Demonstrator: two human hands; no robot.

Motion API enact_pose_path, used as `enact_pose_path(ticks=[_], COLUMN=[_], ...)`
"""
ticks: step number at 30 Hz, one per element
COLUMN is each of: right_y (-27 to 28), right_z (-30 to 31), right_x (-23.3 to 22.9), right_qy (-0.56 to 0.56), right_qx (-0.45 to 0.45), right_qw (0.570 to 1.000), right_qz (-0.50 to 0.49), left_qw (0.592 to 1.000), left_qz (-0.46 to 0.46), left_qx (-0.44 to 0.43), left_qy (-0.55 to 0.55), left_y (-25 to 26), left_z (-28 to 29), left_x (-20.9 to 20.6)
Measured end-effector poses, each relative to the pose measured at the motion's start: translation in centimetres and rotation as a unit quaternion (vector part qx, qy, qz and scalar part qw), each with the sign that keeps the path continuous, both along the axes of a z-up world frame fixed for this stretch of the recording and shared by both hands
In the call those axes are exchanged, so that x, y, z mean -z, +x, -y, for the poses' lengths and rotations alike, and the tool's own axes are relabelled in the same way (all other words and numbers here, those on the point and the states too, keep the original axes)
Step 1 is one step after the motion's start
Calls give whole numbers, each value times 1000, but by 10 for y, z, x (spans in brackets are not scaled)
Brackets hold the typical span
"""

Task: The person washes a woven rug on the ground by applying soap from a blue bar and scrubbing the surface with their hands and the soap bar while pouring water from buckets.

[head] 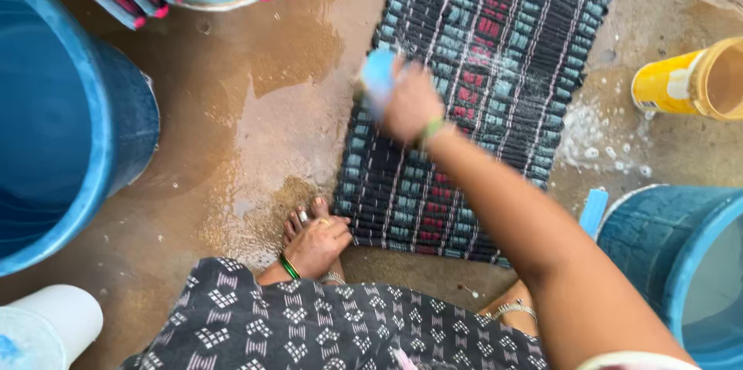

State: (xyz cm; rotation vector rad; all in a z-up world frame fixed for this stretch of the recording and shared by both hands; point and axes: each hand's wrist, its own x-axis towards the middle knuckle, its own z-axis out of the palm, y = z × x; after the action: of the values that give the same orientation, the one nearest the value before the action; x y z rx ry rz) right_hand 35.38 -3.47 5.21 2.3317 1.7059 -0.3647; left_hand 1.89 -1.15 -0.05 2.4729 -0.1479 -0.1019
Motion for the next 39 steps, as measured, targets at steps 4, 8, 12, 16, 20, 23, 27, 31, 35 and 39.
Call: enact_pose_path(ticks=[4,8,12,16,20,23,27,31,35,39], right_y=[22,-76,-80,8,-12,-96,-76,26,-19,-107], right_z=[-28,6,32,-26,-47,4,16,-28,-38,24], right_x=[23,29,-10,-12,-12,-20,-15,-17,2,-6], right_qy=[139,-3,-32,68,1,-93,-41,116,-28,3], right_qx=[176,-55,-121,60,171,56,-49,159,68,9], right_qw=[973,994,984,995,985,979,988,980,992,989], right_qz=[53,91,-124,31,-2,-175,-141,-21,101,-149], left_qw=[999,1000,999,1000,998,999,1000,1000,999,999], left_qz=[-37,-5,-12,-2,-30,-4,-14,-8,-29,-16], left_qx=[-13,-8,-25,-11,-29,-36,-7,-13,-33,-26], left_qy=[11,20,-20,-18,43,35,16,0,7,-26], left_y=[6,10,7,3,-1,-1,3,4,7,4], left_z=[3,0,1,1,16,8,2,4,2,3], left_x=[-5,-5,-7,1,7,6,8,8,0,-1])
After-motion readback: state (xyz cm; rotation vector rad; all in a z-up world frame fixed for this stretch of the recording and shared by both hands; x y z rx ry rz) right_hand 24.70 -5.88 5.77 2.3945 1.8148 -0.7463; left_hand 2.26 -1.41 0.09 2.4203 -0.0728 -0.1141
